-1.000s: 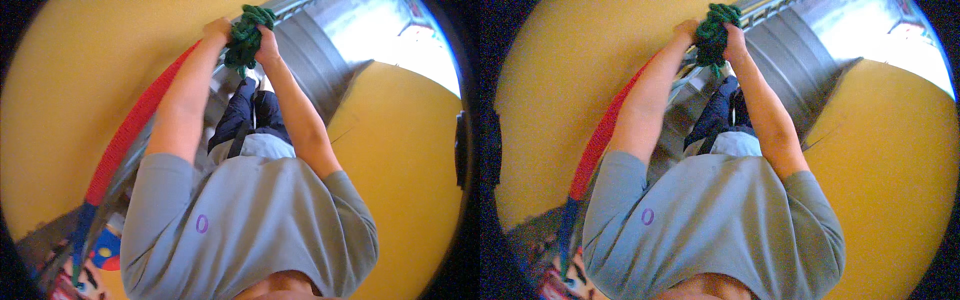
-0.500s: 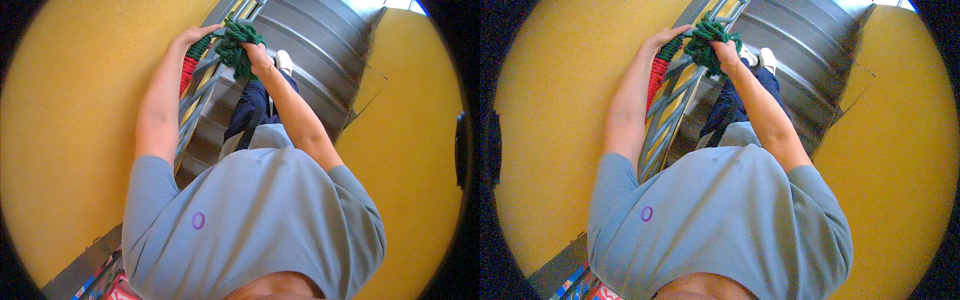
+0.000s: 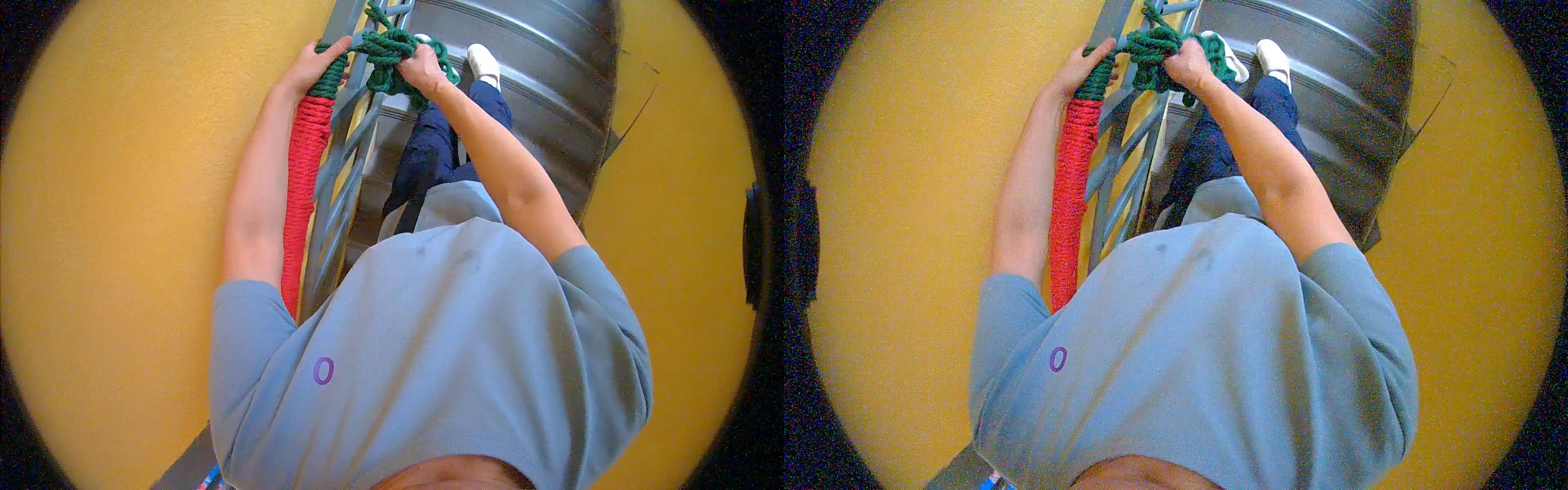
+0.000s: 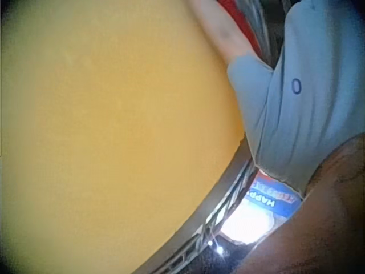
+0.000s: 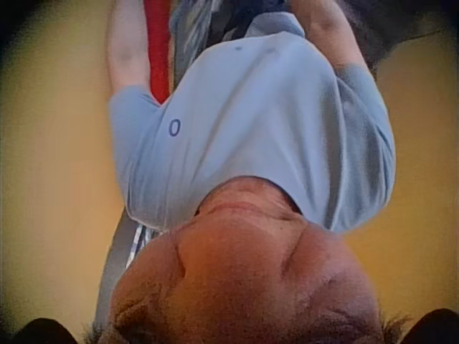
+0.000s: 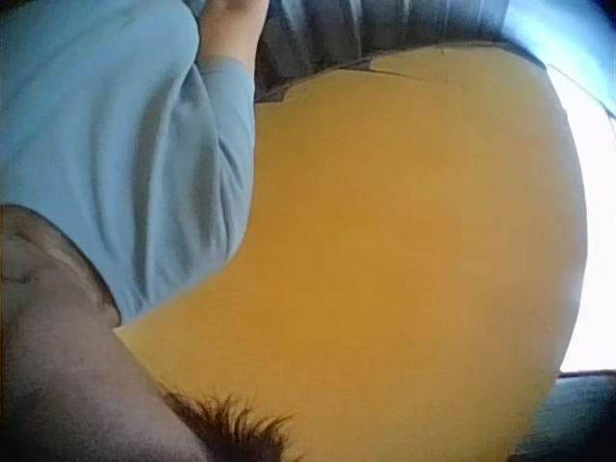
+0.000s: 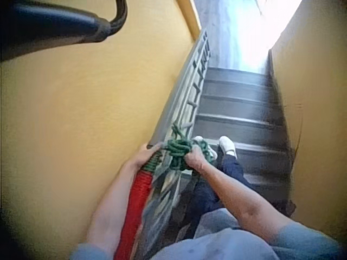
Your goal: The person ties a green rope around a metal railing that is already partially wrapped in red rope. They secure the rope by looping and knotting it around the railing structure, working with both hands to tighten and adjust the knot.
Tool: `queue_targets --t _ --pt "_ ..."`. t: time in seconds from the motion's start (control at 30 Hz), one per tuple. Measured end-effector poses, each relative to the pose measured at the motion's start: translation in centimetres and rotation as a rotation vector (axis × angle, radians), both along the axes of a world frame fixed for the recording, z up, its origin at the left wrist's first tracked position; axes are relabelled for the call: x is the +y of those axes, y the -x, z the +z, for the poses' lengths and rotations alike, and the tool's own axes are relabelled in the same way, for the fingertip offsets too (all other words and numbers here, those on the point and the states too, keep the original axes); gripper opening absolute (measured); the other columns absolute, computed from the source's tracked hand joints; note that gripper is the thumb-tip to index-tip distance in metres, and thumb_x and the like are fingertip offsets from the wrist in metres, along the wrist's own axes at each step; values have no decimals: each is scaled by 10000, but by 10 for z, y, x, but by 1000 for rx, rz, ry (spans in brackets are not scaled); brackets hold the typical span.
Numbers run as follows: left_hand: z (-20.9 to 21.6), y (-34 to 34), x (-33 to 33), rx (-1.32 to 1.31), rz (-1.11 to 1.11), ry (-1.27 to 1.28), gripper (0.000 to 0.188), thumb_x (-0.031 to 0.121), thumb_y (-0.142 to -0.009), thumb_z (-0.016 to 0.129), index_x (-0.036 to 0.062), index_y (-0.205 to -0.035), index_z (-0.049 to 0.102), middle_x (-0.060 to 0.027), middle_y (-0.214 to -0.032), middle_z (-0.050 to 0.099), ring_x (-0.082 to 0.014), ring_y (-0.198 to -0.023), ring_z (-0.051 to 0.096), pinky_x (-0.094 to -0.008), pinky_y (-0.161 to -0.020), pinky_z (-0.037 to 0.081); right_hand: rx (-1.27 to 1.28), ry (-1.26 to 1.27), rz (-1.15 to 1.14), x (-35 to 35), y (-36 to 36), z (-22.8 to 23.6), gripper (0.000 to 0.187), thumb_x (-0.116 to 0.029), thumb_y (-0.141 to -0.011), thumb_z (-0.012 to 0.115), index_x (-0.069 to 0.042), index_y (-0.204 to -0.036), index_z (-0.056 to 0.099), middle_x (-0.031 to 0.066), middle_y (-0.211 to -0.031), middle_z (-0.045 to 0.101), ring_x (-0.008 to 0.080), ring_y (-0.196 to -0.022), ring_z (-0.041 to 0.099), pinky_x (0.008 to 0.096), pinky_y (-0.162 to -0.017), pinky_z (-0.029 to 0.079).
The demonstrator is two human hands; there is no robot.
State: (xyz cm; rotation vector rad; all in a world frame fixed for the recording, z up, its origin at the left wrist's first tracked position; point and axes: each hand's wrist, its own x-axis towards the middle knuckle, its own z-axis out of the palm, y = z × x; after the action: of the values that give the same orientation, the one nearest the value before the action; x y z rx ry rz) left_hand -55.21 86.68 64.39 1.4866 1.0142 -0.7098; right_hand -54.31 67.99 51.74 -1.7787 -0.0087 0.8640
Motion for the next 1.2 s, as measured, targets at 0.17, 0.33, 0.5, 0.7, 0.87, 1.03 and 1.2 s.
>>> queue_targets --t 0.17,0.33,0.5,0.7,0.87,1.03,1.2 --pt "28 13 -3 71 -328 -169 284 216 -638 783 59 -744 571 -30 -667 584 -123 -570 547 -267 -544 460 57 -55 -60 4 6 -15 299 -285 -737 589 -13 -853 639 231 -789 620 373 -791 612 387 -671 476" --pt "14 15 8 199 -453 -260 222 88 -549 735 50 -683 563 -43 -643 587 -166 -559 560 -302 -540 457 35 22 -20 5 7 -19 322 -288 -691 606 -17 -859 649 224 -854 627 367 -821 612 398 -709 485" --pt "-4 3 11 308 -547 -485 214 153 -511 731 44 -664 629 -94 -699 639 -177 -602 602 -303 -579 475 24 142 22 4 -1 -6 371 -305 -669 601 15 -851 647 217 -889 632 351 -856 618 398 -754 490" --pt "0 23 8 137 -745 -766 265 254 -529 734 39 -664 660 -78 -690 656 -192 -627 626 -304 -601 489 -169 331 112 -5 7 62 343 -292 -669 593 -40 -893 653 185 -935 634 329 -881 617 407 -776 484" --pt "16 20 1 105 -621 -696 298 284 -602 698 15 -728 669 -148 -706 649 -239 -667 645 -334 -628 509 -387 427 371 -17 -3 81 367 -324 -674 603 -35 -898 637 171 -955 633 335 -894 610 420 -770 483" --pt "7 6 -12 49 -769 -783 405 314 -580 697 0 -833 655 -191 -867 647 -283 -816 640 -361 -736 499 -174 362 236 -29 4 43 361 -300 -683 589 -15 -901 629 201 -948 625 349 -898 606 432 -771 478" --pt "19 -4 -5 2 -652 -349 585 529 -641 709 3 -883 631 -135 -842 644 -259 -745 623 -393 -685 491 46 227 139 -34 41 9 312 -249 -704 568 15 -858 634 240 -873 625 371 -870 608 425 -780 470"
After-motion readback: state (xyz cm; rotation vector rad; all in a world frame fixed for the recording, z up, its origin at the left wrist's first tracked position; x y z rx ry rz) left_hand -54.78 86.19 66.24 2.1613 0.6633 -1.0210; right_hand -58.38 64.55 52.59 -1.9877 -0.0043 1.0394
